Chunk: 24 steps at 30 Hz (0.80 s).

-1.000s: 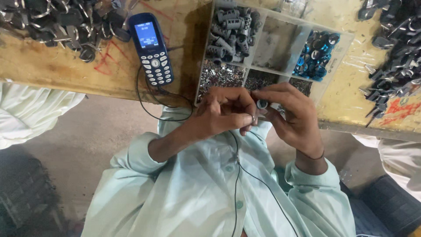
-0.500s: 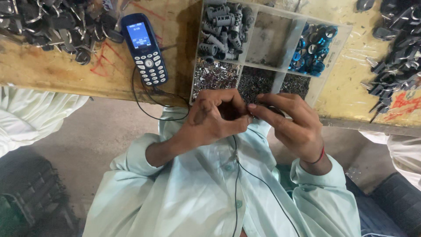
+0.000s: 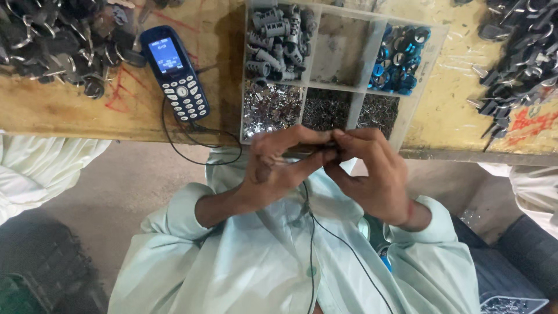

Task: The person sits at a workbench and assembles small metal lock components by hand. They pick parts from a compartment tray, fit a shackle-like piece into a lock body, press and twist the pieces together, and place finished assemblies aside on the bench.

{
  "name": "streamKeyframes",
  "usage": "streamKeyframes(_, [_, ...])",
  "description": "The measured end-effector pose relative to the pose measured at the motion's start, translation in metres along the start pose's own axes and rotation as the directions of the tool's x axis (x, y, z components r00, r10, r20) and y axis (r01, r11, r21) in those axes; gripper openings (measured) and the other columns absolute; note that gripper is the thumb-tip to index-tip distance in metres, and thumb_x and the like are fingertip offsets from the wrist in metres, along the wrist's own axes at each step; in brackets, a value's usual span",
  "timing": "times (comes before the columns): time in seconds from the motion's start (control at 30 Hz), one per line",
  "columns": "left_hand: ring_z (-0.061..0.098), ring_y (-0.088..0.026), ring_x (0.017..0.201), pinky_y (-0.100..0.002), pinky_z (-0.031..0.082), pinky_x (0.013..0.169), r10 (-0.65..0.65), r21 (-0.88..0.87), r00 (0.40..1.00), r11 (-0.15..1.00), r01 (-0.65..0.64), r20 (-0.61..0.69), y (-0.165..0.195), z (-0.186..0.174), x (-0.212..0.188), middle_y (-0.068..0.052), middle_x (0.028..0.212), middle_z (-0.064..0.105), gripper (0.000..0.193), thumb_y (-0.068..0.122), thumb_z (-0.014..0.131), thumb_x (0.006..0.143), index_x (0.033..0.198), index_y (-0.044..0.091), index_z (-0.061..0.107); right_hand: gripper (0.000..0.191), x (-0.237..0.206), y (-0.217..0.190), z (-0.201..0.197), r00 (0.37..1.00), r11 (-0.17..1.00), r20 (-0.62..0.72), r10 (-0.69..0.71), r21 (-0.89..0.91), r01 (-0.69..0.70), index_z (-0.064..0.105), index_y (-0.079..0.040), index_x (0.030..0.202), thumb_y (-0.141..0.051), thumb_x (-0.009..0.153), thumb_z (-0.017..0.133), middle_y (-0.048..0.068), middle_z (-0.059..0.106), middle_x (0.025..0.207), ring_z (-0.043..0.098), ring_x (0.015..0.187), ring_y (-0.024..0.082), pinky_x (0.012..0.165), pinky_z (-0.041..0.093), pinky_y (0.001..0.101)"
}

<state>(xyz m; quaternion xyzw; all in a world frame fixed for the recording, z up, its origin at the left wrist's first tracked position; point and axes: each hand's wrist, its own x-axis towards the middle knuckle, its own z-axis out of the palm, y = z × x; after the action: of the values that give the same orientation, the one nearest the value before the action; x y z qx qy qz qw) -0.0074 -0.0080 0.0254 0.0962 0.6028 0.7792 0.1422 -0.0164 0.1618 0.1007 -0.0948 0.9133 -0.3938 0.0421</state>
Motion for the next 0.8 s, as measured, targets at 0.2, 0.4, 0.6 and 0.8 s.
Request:
streamKeyframes(0.2, [0.079,-0.019,0.100,-0.029,0.064,0.088,0.156,0.070,0.978,0.984,-0.166,0.136,-0.012,-0.013,-0.001,-0.010,0.108,0.078,0.018,0.002,0.081,0.093,0.108,0.004,0.072,0.016,0.024,0.076,-0.034,0.992,0.777,-0.081,-0.101,-0.628,0.028,0.077,0.000,0.103,-0.003,0.092,0.088,0.015,0.068,0.092,0.067,0.077,0.026,0.065,0.050,0.0334])
streamKeyframes(0.4, [0.077,-0.023,0.104,-0.032,0.063,0.090,0.217,0.013,0.948,0.974,-0.226,0.233,-0.020,-0.014,0.010,-0.010,0.111,0.075,0.017,-0.004,0.077,0.093,0.108,0.002,0.070,0.008,0.011,0.103,-0.042,0.918,0.925,-0.149,0.367,0.160,-0.344,0.057,0.000,0.110,0.000,0.107,0.065,0.004,0.066,0.092,0.068,0.082,0.009,0.072,0.053,0.0236])
streamKeyframes(0.6, [0.071,-0.027,0.111,-0.037,0.061,0.093,0.404,0.355,0.866,0.795,-0.492,0.296,-0.020,-0.012,0.016,-0.013,0.120,0.069,0.020,-0.006,0.075,0.091,0.110,0.000,0.070,0.036,-0.025,0.074,-0.024,0.910,0.598,0.166,0.379,0.706,-0.378,0.059,0.003,0.121,0.012,0.090,0.074,0.008,0.065,0.108,0.066,0.097,0.012,0.087,0.057,0.0265])
streamKeyframes(0.8, [0.067,-0.030,0.119,-0.040,0.060,0.100,0.519,0.493,0.720,0.525,-0.693,0.460,-0.010,-0.025,0.021,-0.016,0.128,0.065,0.014,0.004,0.075,0.100,0.107,0.002,0.064,0.023,-0.041,0.073,-0.013,0.909,0.650,0.297,0.293,0.635,-0.417,0.069,0.007,0.115,0.011,0.092,0.071,0.013,0.068,0.109,0.070,0.094,0.018,0.082,0.060,0.0303])
